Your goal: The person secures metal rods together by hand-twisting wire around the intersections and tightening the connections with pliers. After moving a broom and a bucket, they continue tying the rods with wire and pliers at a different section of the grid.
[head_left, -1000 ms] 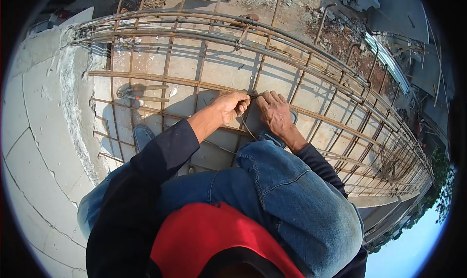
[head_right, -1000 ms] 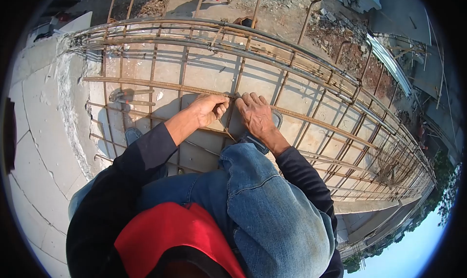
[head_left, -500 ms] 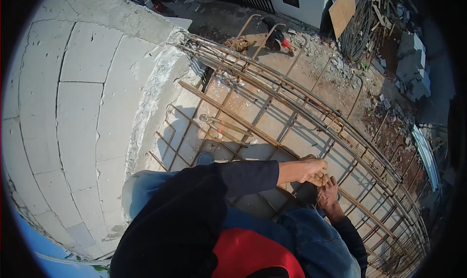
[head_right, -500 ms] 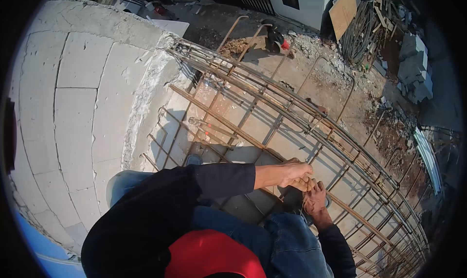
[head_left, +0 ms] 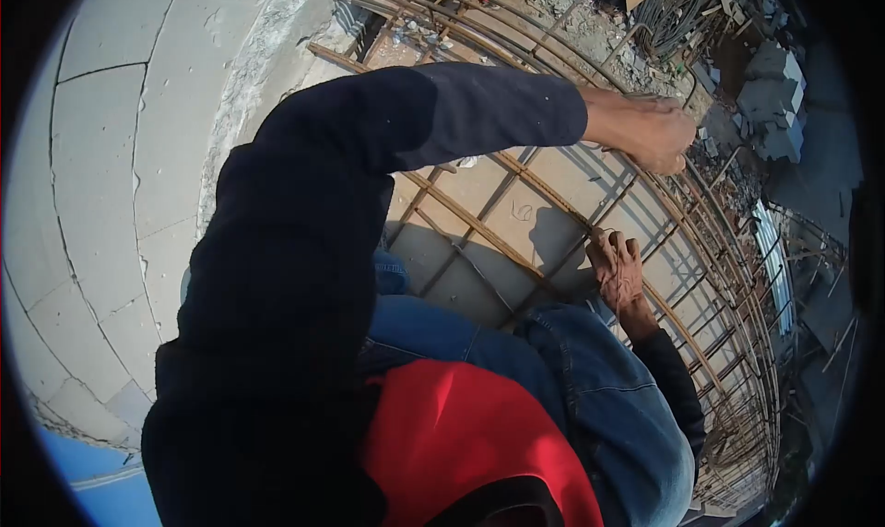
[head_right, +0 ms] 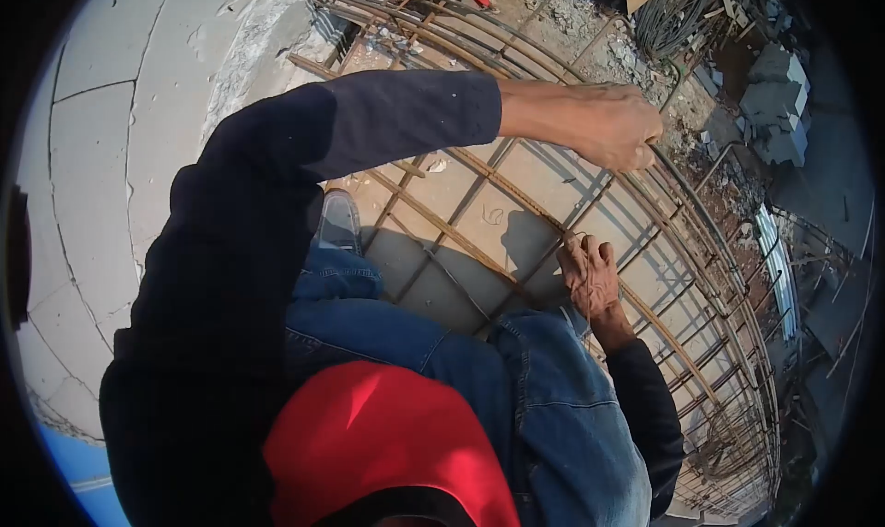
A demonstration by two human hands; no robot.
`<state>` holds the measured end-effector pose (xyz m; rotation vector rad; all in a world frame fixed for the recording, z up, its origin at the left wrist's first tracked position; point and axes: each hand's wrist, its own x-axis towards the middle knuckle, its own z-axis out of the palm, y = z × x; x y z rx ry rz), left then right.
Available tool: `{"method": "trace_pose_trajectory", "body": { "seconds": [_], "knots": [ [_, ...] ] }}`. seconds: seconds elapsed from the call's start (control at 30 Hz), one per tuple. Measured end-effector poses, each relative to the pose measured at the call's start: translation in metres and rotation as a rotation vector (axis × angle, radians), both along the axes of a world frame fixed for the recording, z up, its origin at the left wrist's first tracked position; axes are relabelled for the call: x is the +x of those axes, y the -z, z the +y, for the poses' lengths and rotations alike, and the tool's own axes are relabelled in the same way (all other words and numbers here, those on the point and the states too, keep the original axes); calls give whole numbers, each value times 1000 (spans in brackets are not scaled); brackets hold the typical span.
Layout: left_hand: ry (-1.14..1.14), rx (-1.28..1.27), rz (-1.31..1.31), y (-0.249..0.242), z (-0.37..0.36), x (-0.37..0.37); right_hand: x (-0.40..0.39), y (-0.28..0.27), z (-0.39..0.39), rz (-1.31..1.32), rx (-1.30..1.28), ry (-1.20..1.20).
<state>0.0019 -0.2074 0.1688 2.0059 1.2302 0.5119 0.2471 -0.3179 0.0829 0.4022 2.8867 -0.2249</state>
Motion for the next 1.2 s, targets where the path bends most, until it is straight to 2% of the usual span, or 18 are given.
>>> {"method": "trace_pose_trajectory", "body": {
  "seconds": [0.1,0.13,0.17,0.23,0.37,0.4,0.43,0.47,0.5,0.63,0.67,0.73,0.8,0.97,1.0,1.07,1.17,1.2],
  "knots": [
    [74,16,382,-38,-16,-71,3,2,1,102,-1,29],
    [47,-158,507,-67,-31,-87,3,2,1,106,7,25],
    [47,-252,555,-66,-45,-115,4,3,1,107,0,17],
    [-7,-170,555,-68,-88,-167,9,8,0,106,-16,30],
    [-311,-466,604,-66,-167,-219,16,19,-2,59,-49,25],
    [-356,-331,503,-42,-201,-236,13,17,-1,63,-54,31],
    [-533,-528,565,-53,-214,-215,13,16,0,60,-50,53],
    [-555,-451,429,-33,-249,-226,13,15,2,118,-40,61],
    [-709,-717,373,-38,-258,-210,12,15,3,173,-30,73],
    [-1171,-969,-70,-18,-322,-169,8,17,7,150,-129,158],
    [-1166,-972,-64,-16,-335,-166,7,16,5,151,-133,164],
    [-1205,-1146,-382,-11,-350,-162,8,16,1,256,-274,294],
    [-1235,-1143,-420,-15,-353,-156,12,25,-2,349,-306,313],
    [-1324,-1188,-555,-78,-335,-127,8,22,-1,354,-450,449],
    [-1307,-1249,-533,-87,-332,-126,-3,24,-2,397,-463,411],
    [-1270,-1348,-518,-96,-316,-109,3,24,-9,390,-476,656],
    [-1214,-1361,-613,-97,-289,-80,0,13,-14,347,-531,812],
    [-1067,-1355,-698,-91,-284,-73,-3,5,-13,272,-579,891]
  ]
}}
